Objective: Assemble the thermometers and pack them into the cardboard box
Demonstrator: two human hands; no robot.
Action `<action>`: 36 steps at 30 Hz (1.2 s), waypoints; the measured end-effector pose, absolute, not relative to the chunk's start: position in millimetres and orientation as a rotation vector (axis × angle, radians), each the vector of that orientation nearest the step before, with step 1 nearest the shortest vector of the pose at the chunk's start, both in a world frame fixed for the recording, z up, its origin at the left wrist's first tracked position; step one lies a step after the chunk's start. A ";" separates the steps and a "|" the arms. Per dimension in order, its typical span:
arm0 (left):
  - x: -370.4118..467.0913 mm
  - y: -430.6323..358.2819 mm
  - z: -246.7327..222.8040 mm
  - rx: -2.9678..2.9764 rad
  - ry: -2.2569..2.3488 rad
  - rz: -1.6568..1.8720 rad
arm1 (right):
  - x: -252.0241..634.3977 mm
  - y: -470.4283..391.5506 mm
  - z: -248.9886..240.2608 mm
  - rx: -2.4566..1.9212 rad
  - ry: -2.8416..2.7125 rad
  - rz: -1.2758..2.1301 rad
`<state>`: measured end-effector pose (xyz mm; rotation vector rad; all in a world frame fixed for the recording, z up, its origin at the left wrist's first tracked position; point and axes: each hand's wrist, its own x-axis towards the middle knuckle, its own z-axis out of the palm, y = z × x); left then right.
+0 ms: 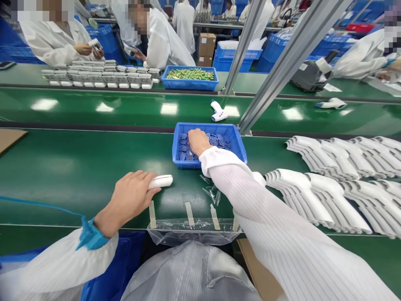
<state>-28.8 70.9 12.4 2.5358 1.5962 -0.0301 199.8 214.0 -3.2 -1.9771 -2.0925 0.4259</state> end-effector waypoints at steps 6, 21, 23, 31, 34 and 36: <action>-32.9 74.5 21.0 1.712 1.418 0.539 | 199.7 150.4 34.1 -1.637 -1.825 0.584; -0.5 58.1 20.5 1.225 1.105 0.547 | 195.0 55.0 33.4 -1.420 -1.538 0.939; 1.5 55.7 20.9 1.230 1.094 0.524 | 198.4 52.2 31.3 -1.417 -1.561 0.865; 0.6 51.0 19.8 1.673 1.207 0.505 | 204.3 38.8 27.1 -1.389 -1.435 0.922; 1.6 50.6 20.0 1.608 1.140 0.456 | 205.4 37.3 26.5 -1.348 -1.385 0.966; 4.0 49.4 19.6 1.585 1.133 0.485 | 204.8 36.9 23.8 -1.310 -1.299 1.084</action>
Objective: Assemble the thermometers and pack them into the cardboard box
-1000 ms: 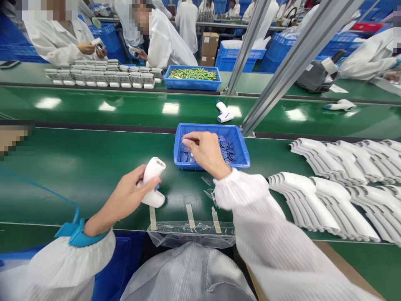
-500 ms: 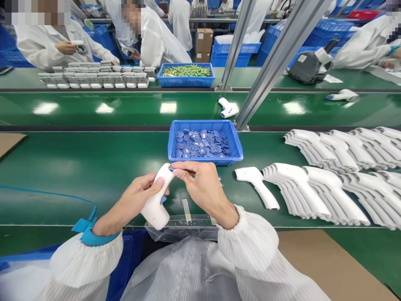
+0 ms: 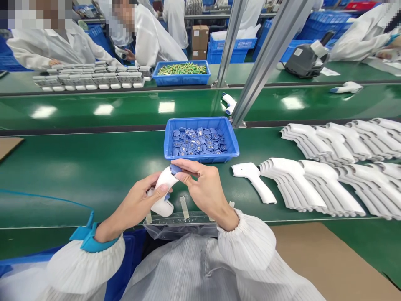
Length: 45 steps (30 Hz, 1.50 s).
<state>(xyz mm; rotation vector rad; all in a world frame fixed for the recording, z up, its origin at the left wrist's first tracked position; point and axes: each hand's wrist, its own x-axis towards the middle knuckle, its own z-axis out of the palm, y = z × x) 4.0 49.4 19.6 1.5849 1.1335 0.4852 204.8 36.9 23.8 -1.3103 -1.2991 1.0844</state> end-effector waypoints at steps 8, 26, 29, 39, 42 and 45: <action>7.4 45.5 15.0 1.557 1.154 0.556 | 203.7 31.9 19.0 -1.271 -1.189 1.127; 20.1 48.4 0.9 2.472 1.267 0.700 | 196.4 15.8 5.3 -1.449 -1.703 0.714; 16.3 47.8 -4.1 2.580 1.174 0.684 | 203.0 7.7 -3.1 -1.452 -1.691 0.787; 36.0 59.2 -28.9 1.961 1.703 1.227 | 179.7 0.3 -11.7 -1.572 -1.917 0.758; 35.8 67.4 -28.5 2.024 1.700 1.202 | 170.5 -4.7 -18.9 -1.570 -1.854 0.626; 24.0 62.2 -20.9 2.052 1.629 1.021 | 173.8 -4.7 -16.8 -1.630 -1.588 0.891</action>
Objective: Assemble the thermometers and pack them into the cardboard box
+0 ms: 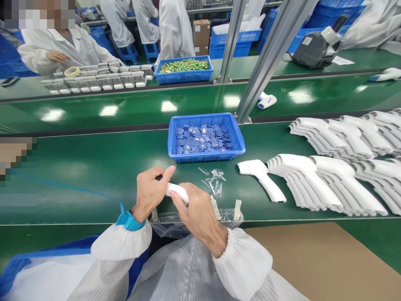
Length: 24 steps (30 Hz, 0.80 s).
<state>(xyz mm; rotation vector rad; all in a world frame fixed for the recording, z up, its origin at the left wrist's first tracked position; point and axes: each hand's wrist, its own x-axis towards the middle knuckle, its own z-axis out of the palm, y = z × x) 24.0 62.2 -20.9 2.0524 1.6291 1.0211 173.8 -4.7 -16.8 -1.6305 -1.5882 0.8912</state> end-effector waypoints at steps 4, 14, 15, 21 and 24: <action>7.7 46.0 -18.3 1.979 1.474 1.162 | 182.0 6.7 -8.1 -1.694 -0.873 1.799; 24.0 93.2 -41.5 1.732 1.907 1.239 | 149.1 9.7 -32.1 -1.517 -2.039 0.775; 24.9 97.9 -40.4 1.769 1.905 1.208 | 145.6 10.9 -35.0 -1.524 -2.052 0.689; -2.5 88.7 -23.4 1.943 1.629 1.061 | 153.7 10.0 -19.5 -1.581 -2.072 0.737; -54.3 90.4 -16.3 2.089 1.667 0.583 | 193.3 -7.7 -5.8 -1.622 -1.924 0.684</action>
